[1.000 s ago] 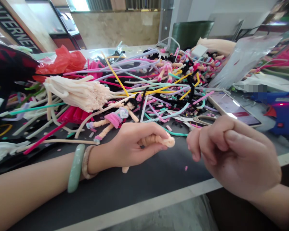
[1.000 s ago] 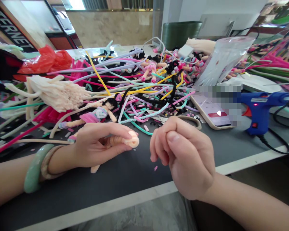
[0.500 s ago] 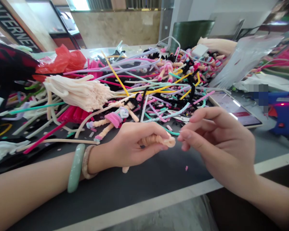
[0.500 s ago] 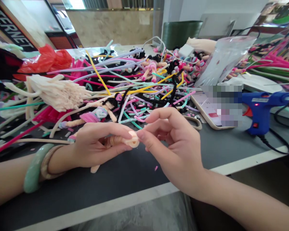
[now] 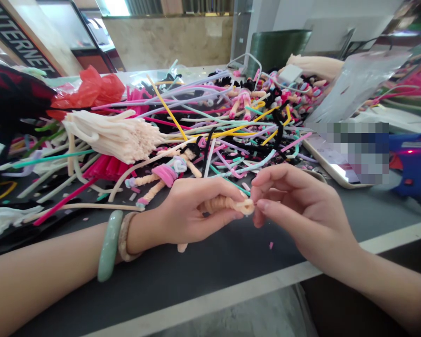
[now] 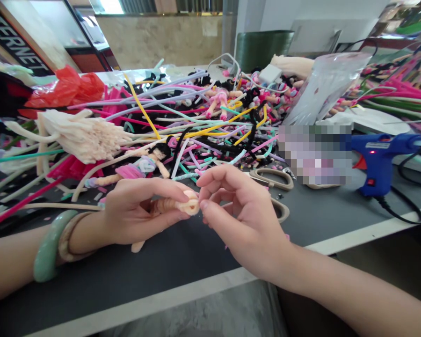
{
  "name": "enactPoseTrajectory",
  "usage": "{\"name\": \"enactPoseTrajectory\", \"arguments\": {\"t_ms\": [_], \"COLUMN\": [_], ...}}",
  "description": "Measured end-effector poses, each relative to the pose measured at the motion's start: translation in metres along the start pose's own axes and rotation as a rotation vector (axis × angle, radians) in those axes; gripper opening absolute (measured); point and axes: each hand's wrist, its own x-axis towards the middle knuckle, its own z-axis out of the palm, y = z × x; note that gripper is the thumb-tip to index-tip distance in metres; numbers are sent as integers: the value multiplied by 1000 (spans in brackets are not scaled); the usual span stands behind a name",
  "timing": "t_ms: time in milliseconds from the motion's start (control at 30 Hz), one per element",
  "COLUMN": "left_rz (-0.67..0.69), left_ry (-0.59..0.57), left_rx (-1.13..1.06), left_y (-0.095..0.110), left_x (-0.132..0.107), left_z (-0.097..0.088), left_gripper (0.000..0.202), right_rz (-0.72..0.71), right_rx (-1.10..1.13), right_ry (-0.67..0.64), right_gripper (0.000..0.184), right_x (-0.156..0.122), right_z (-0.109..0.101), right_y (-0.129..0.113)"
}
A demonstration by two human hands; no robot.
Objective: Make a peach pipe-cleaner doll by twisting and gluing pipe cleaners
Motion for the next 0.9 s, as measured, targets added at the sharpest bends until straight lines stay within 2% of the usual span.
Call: {"name": "enactPoseTrajectory", "arguments": {"t_ms": [333, 467, 900], "left_rz": [10, 15, -33], "left_ry": [-9, 1, 23], "left_rx": [-22, -26, -4], "left_y": [1, 1, 1], "left_x": [0, 1, -1], "left_z": [-1, -1, -1], "left_gripper": [28, 28, 27], "right_rz": [53, 128, 206], "right_rx": [-81, -69, 63], "right_ry": [-55, -122, -215], "right_gripper": [10, 2, 16], "right_x": [1, 3, 7], "right_z": [0, 0, 2], "right_y": [1, -1, -4]}}
